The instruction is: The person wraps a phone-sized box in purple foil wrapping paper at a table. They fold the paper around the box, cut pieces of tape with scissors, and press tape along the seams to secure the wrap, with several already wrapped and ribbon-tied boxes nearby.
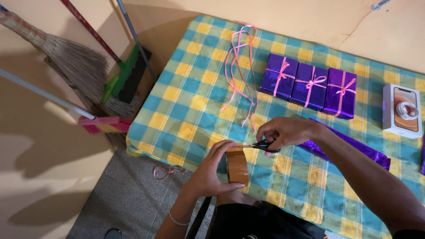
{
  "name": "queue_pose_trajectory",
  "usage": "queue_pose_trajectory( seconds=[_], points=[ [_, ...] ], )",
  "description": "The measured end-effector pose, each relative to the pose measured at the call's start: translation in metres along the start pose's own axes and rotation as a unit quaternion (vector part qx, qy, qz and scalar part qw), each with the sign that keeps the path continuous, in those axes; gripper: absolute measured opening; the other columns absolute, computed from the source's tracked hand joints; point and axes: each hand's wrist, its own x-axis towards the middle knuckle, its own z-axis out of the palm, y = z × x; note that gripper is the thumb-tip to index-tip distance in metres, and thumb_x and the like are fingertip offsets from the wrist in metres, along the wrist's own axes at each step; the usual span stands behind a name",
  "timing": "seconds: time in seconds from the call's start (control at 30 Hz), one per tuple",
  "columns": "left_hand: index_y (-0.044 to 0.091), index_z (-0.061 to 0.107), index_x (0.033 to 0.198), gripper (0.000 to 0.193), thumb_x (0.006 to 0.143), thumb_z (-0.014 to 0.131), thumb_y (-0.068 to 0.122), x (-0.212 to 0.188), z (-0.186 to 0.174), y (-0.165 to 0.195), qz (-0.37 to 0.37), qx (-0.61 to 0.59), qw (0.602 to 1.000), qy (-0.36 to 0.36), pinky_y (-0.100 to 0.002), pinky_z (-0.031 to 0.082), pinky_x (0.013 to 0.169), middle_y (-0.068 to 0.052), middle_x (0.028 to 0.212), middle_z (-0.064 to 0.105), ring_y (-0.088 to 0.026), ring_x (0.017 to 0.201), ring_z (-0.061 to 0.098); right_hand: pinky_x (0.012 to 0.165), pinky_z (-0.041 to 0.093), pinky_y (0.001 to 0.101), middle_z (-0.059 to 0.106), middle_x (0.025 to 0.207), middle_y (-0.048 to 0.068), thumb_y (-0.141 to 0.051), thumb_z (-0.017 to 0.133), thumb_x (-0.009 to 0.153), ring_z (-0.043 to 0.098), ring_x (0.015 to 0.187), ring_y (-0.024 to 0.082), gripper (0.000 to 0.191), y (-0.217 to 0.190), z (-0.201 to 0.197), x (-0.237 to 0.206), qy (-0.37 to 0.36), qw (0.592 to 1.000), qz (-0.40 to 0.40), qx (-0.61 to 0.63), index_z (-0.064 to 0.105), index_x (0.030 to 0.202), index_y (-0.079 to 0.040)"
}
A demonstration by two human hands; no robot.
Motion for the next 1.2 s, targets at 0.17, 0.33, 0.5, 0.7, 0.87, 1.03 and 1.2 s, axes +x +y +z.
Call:
queue_pose_trajectory(
  seconds=[0.17,0.33,0.5,0.7,0.87,1.03,1.2],
  points=[
    [0.006,0.037,0.158,0.112,0.068,0.095,0.038,0.0,-0.002,0.001,-0.008,-0.004,1.0,0.002,-0.048,0.041,0.12,-0.018,0.159,0.04,-0.037,0.15,0.043,0.055,0.04,0.0327,0.062,0.062,-0.004,-0.027,0.087,0.077,0.054,0.058,0.008,0.035,0.002,0.0,0.001,0.009,1.0,0.002,-0.003,0.075,0.106,-0.01],
    [0.006,0.034,0.16,0.112,0.07,0.093,0.037,0.0,-0.001,0.003,-0.025,-0.071,0.997,-0.001,-0.045,0.047,0.119,-0.017,0.16,0.038,-0.031,0.14,0.057,0.056,0.043,0.033,0.065,0.064,-0.004,-0.028,0.089,0.077,0.058,0.059,0.009,0.038,0.014,-0.003,-0.005,0.036,0.999,-0.007,-0.005,0.076,0.108,-0.011],
    [0.006,0.03,0.161,0.114,0.071,0.094,0.033,0.0,0.001,0.002,-0.017,-0.078,0.997,0.01,-0.046,0.047,0.118,-0.017,0.162,0.033,-0.03,0.139,0.057,0.06,0.045,0.0427,0.071,0.067,0.005,-0.04,0.079,0.081,0.066,0.062,0.022,0.05,0.027,0.01,-0.007,0.083,0.989,0.039,-0.113,0.064,0.125,-0.02],
    [0.006,0.031,0.161,0.113,0.072,0.095,0.032,0.001,0.005,0.002,0.013,-0.028,0.999,0.023,-0.045,0.049,0.116,-0.017,0.162,0.036,-0.031,0.138,0.06,0.075,0.055,0.0496,0.074,0.093,0.007,-0.043,0.073,0.083,0.072,0.088,0.032,0.048,0.031,0.07,-0.013,0.143,0.953,0.008,-0.268,0.068,0.127,-0.024],
    [0.003,0.035,0.158,0.107,0.073,0.096,0.03,0.001,0.011,0.013,0.083,0.043,0.995,0.028,-0.045,0.049,0.116,-0.02,0.158,0.042,-0.036,0.14,0.057,0.073,0.058,0.0407,0.075,0.098,0.006,-0.027,0.077,0.088,0.072,0.087,0.024,0.032,0.029,0.072,-0.02,0.242,0.964,-0.098,-0.045,0.076,0.119,-0.018],
    [0.002,0.037,0.156,0.104,0.074,0.095,0.028,0.006,0.019,0.026,0.109,0.071,0.991,0.003,-0.045,0.048,0.116,-0.021,0.156,0.045,-0.039,0.143,0.053,0.079,0.062,0.0265,0.073,0.103,0.001,-0.007,0.082,0.083,0.069,0.093,0.01,0.035,0.019,0.085,-0.01,0.285,0.895,-0.209,0.273,0.076,0.118,-0.007],
    [0.003,0.038,0.155,0.103,0.073,0.095,0.027,0.012,0.025,0.03,0.135,0.117,0.984,-0.007,-0.047,0.047,0.116,-0.021,0.156,0.045,-0.041,0.142,0.052,0.077,0.056,0.0264,0.074,0.1,0.006,-0.003,0.078,0.092,0.069,0.09,0.012,0.014,0.019,0.093,-0.003,0.29,0.823,-0.277,0.403,0.078,0.106,0.0]
  ],
)
